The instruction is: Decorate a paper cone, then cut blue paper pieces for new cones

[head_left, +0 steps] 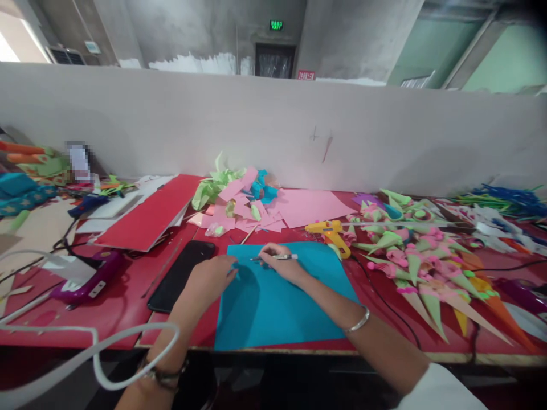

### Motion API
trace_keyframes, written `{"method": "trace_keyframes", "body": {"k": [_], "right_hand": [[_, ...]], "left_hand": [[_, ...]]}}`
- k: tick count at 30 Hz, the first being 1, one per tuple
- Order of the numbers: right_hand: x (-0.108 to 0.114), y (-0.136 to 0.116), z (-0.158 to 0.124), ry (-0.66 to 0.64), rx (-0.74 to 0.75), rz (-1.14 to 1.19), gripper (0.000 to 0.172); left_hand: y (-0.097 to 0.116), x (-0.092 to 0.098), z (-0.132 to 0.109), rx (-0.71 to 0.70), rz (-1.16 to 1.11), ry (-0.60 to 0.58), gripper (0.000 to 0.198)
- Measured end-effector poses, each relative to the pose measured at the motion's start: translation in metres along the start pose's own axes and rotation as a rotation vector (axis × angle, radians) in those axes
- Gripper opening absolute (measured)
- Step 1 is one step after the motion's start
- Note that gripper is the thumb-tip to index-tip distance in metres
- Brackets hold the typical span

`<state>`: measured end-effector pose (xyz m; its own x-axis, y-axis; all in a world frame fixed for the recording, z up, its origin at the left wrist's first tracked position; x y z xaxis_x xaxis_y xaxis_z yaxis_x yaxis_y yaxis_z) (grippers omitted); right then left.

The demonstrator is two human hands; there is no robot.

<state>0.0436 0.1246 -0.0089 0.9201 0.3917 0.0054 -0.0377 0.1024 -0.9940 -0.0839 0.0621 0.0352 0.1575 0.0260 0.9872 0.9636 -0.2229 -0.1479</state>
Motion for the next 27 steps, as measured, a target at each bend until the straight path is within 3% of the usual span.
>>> {"method": "trace_keyframes", "body": {"k": [3, 8, 14, 23, 27], "right_hand": [[0.002, -0.004, -0.002, 0.013, 0.016, -0.030, 0.016], [0.002, -0.006, -0.003, 0.016, 0.029, -0.079, 0.018], [-0.001, -0.010, -0.005, 0.006, 0.058, -0.112, 0.017], [-0.024, -0.002, -0.014, -0.296, -0.079, -0.032, 0.015], [-0.013, -0.007, -0.009, -0.167, -0.021, -0.050, 0.016]], "left_hand": [[0.000, -0.003, 0.013, -0.040, -0.023, 0.091, 0.033], [-0.006, -0.026, 0.009, 0.033, 0.031, 0.100, 0.037], [-0.003, -0.024, 0.005, 0.019, 0.107, 0.127, 0.039], [-0.004, -0.028, 0.009, 0.014, 0.087, 0.096, 0.039], [-0.005, -0.029, 0.009, 0.017, 0.067, 0.091, 0.038]]}}
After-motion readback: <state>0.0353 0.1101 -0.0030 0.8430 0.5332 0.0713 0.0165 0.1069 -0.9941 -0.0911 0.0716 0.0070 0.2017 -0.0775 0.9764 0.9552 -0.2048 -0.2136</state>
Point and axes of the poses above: each hand's wrist, its own z-axis towards the middle knuckle, its own x-axis out of the back of the hand, y = z × x, the point moved 9 cm from there along z, towards the middle knuckle, and after that the axes turned 12 degrees about z, right-handed, at the moved point
